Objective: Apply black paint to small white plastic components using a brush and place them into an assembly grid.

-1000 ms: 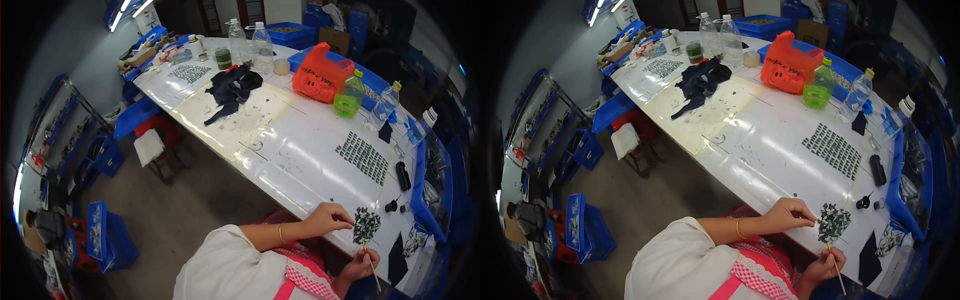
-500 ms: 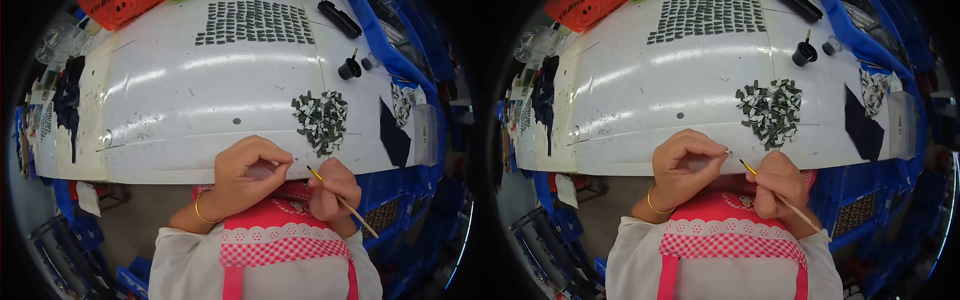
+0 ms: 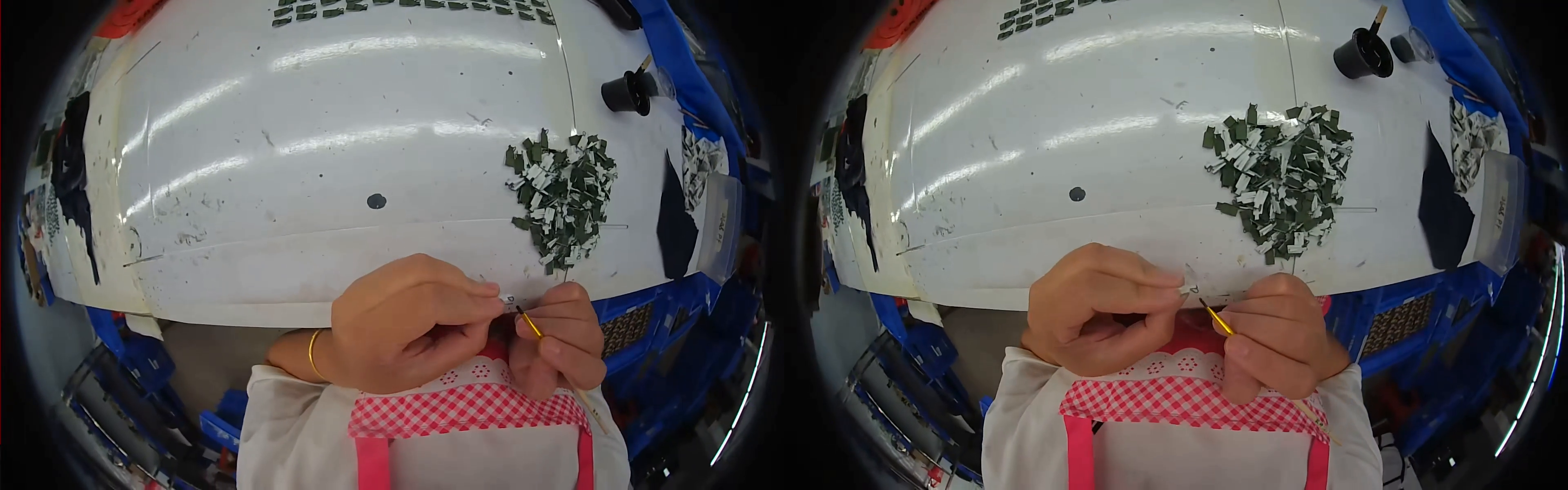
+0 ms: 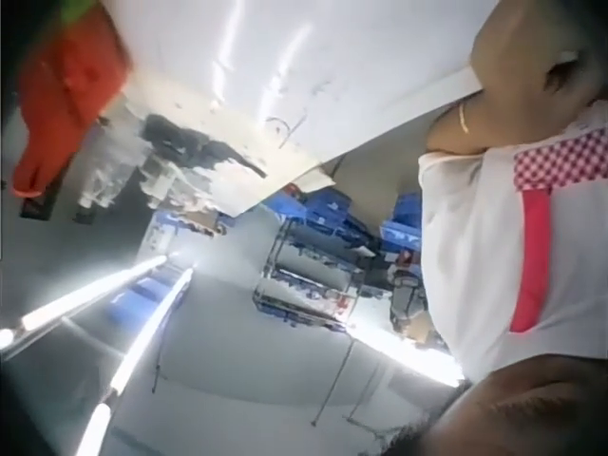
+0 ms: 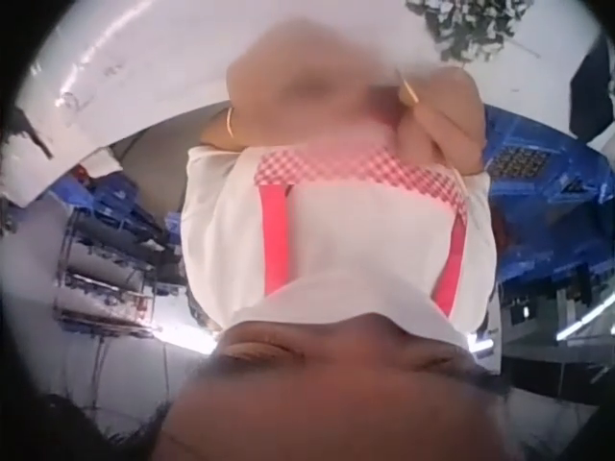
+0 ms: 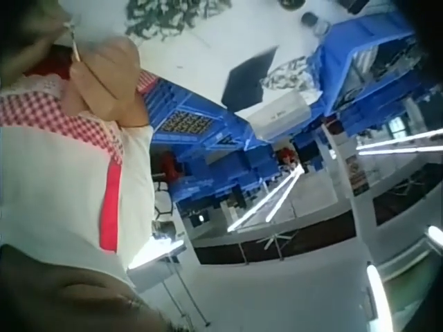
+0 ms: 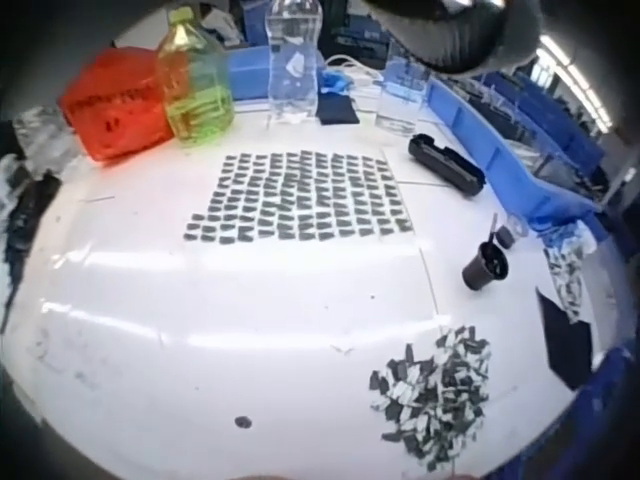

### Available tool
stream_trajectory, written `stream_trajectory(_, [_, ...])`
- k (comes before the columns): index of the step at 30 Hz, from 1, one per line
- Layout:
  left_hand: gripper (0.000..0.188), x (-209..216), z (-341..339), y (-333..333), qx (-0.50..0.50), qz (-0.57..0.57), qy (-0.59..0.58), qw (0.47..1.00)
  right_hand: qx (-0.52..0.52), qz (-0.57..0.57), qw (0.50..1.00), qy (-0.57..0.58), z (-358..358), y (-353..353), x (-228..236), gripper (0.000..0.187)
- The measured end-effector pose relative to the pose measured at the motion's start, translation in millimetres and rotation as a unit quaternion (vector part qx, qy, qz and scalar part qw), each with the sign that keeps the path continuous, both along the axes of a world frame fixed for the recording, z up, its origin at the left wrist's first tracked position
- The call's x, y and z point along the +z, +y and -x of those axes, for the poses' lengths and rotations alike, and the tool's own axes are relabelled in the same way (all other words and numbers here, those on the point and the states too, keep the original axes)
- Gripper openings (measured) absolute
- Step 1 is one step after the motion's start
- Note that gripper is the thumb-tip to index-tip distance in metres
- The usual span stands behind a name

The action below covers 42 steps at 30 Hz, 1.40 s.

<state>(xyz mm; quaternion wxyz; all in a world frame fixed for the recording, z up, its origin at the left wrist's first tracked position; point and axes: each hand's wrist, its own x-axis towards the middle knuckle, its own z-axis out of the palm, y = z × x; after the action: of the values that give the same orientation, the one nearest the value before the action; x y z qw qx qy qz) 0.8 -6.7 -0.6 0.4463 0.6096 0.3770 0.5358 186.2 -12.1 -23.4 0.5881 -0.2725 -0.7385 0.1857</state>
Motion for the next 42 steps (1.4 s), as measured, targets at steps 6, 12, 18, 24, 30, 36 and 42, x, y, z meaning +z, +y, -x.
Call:
stream_trajectory(6, [0.028,-0.8,-1.8,0.0,0.006,0.001,-0.002,1.0,-0.025,-0.003,1.0,-0.013,5.0,-1.7,0.5,0.015])
stream_trajectory(12, [0.027,1.1,-2.4,0.4,0.01,0.001,-0.004,1.0,0.014,0.005,0.999,-0.041,-1.6,-0.4,3.6,0.016])
stream_trajectory(18, [0.028,2.3,-2.4,1.1,0.007,0.002,0.001,1.0,-0.028,0.0,0.999,-0.027,3.8,-1.5,1.8,0.015])
stream_trajectory(24, [0.029,2.7,-1.2,0.5,0.003,0.005,0.003,1.0,-0.03,0.01,0.999,-0.023,0.7,-1.8,1.4,0.015])
stream_trajectory(30, [0.029,0.6,-0.3,0.3,-0.001,-0.003,0.006,1.0,-0.033,0.011,0.999,-0.022,3.2,-1.7,1.0,0.014])
stream_trajectory(36, [0.028,-0.8,0.2,0.6,-0.01,-0.004,-0.002,1.0,-0.028,0.01,1.0,-0.002,1.4,-1.5,0.5,0.014])
stream_trajectory(42, [0.026,-3.0,-0.6,1.5,-0.011,-0.016,-0.015,1.0,-0.015,0.005,1.0,0.01,-1.3,-0.6,-1.0,0.014])
